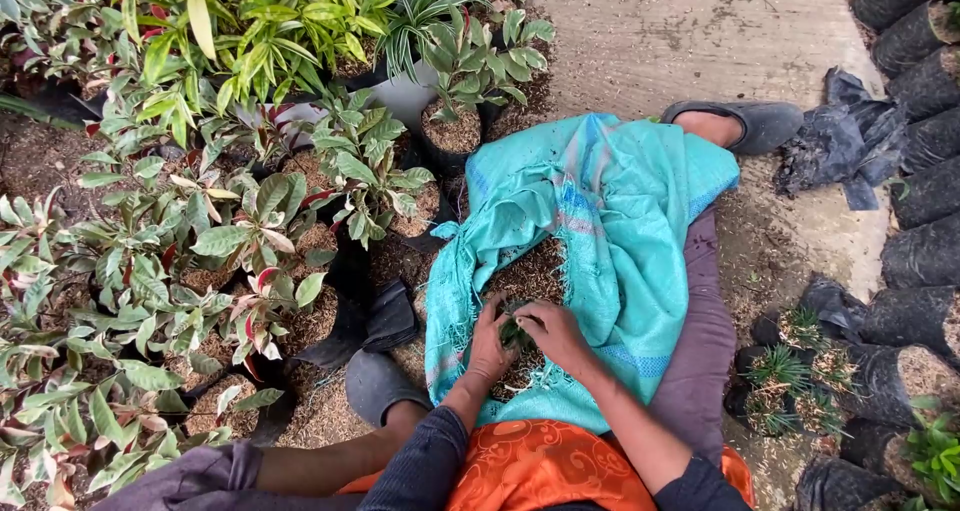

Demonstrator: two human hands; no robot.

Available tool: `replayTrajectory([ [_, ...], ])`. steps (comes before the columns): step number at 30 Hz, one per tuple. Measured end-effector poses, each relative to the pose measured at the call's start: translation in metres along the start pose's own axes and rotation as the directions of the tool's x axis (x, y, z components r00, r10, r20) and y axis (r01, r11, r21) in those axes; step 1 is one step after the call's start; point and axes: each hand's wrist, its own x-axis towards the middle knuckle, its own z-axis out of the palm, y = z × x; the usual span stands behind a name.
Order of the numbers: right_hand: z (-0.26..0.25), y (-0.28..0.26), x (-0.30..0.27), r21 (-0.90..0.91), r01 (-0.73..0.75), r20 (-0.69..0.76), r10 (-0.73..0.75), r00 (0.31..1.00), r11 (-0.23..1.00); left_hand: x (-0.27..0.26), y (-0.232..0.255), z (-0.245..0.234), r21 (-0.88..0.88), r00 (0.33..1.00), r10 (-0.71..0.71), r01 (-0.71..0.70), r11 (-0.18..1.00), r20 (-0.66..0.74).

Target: The person sits on the ground and uses both hands to scoop soil from a large turquoise sack, wrapping it around the roots of small green plants. The person then places the potted plants onto the ground among other potted plants.

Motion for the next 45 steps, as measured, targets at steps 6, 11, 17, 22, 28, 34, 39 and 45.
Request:
replayTrajectory([
  [6,-0.003,0.045,0.001,0.222,-0.103,-0.241,0.157,0.958,0.97,0.005,-0.007,0.012,-0.019,0.993,-0.12,0.12,0.993,-0.003],
  [11,0.002,0.067,-0.002,0.048,-0.222,-0.182,0.227,0.957,0.974,0.01,0.005,0.003,0.091,0.954,-0.299,0.296,0.951,0.022],
  [17,0.014,0.073,0.014,-0.295,-0.116,-0.092,0.092,0.991,0.949,0.012,-0.005,0.009,-0.178,0.841,-0.539,0.537,0.825,0.039],
  [22,0.017,0.06,0.021,-0.429,-0.154,-0.15,0.098,0.984,0.89,0.008,-0.007,0.006,-0.385,0.866,-0.5,0.455,0.803,-0.017],
  [28,0.022,0.083,0.038,-0.467,-0.17,-0.125,0.126,0.984,0.867,0.015,0.0,0.003,-0.646,0.883,-0.455,0.413,0.642,0.112],
  [34,0.005,0.056,0.016,-0.499,0.002,-0.09,-0.054,0.994,0.867,0.018,-0.023,0.019,-0.384,0.839,-0.538,0.523,0.76,0.079],
  [39,0.01,0.075,0.004,-0.555,0.062,0.046,-0.044,0.998,0.829,0.027,-0.024,0.019,-0.198,0.843,-0.52,0.538,0.819,0.139],
  [45,-0.011,0.038,-0.002,-0.477,0.031,0.079,0.008,0.997,0.878,0.029,-0.039,0.019,-0.196,0.852,-0.5,0.523,0.829,0.159],
])
